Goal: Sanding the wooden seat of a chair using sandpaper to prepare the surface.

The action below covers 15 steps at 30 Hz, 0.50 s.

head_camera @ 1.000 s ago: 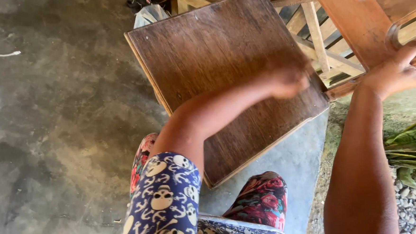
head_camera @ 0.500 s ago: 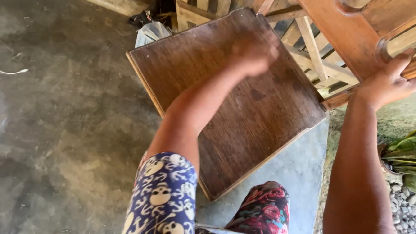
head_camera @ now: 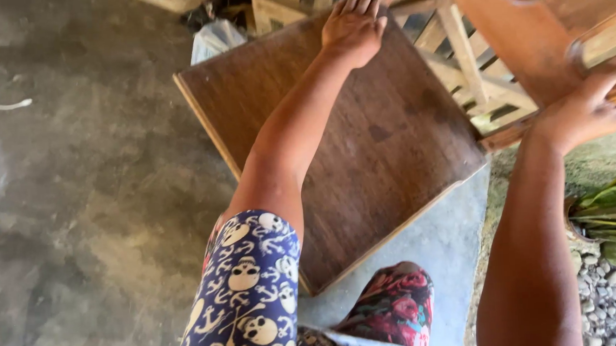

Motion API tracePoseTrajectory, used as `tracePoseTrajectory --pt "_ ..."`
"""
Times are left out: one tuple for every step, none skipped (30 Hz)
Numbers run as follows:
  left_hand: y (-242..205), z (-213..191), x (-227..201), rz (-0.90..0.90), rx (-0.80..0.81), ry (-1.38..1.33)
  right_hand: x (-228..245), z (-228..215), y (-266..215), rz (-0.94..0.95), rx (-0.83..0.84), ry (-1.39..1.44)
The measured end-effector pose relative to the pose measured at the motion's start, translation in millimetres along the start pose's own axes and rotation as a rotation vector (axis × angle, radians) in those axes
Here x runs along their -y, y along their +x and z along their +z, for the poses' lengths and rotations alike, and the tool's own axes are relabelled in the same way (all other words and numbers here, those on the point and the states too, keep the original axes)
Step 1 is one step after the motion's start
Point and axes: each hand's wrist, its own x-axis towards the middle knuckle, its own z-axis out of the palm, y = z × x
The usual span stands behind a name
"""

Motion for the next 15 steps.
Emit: tracePoseTrajectory --pt "-1 -14 -5 -0.028 -0.042 -0.002 19 8 10 -0.110 -0.033 0.081" --pt "-29 -21 -22 -0.030 -0.049 -0.006 5 1 4 -0.118 -0.033 0.084" --pt "-51 -31 -37 0.042 -0.015 -0.117 -9 0 2 -0.013 -0.011 -0.004" --pt "-73 -41 -53 0.116 0.020 -0.227 -23 -1 2 0.093 0.011 -0.091" --pt "-71 -40 -54 0.118 0.021 -0.222 -19 0 2 0.096 0.007 -0.090" --pt "-70 -38 -55 0.243 0.124 -0.123 -16 2 2 0.029 0.030 -0.036" --pt "-70 -33 -59 0.370 0.230 -0.026 -14 -1 1 -0.040 0.056 0.013" --pt "-43 -17 -53 0.376 0.234 -0.026 -19 -1 2 -0.037 0.053 0.008" --pt "-18 0 -47 0.290 0.105 0.001 -25 -1 2 0.007 0.027 -0.041" --pt "7 17 -41 0.203 -0.025 0.027 -30 0 3 0.051 0.002 -0.090" --pt "4 11 -48 0.203 -0.024 0.030 -30 0 2 0.053 0.001 -0.088" --pt "2 4 -55 0.126 0.054 0.066 -30 0 1 0.052 0.012 -0.084" --pt "1 -3 -65 0.053 0.127 0.100 -30 0 3 0.046 0.020 -0.083" --pt "-5 -7 -63 0.056 0.123 0.100 -24 -3 3 0.043 0.015 -0.083" --pt "-11 -12 -60 0.091 0.144 0.067 -19 -2 3 0.023 0.043 0.018"
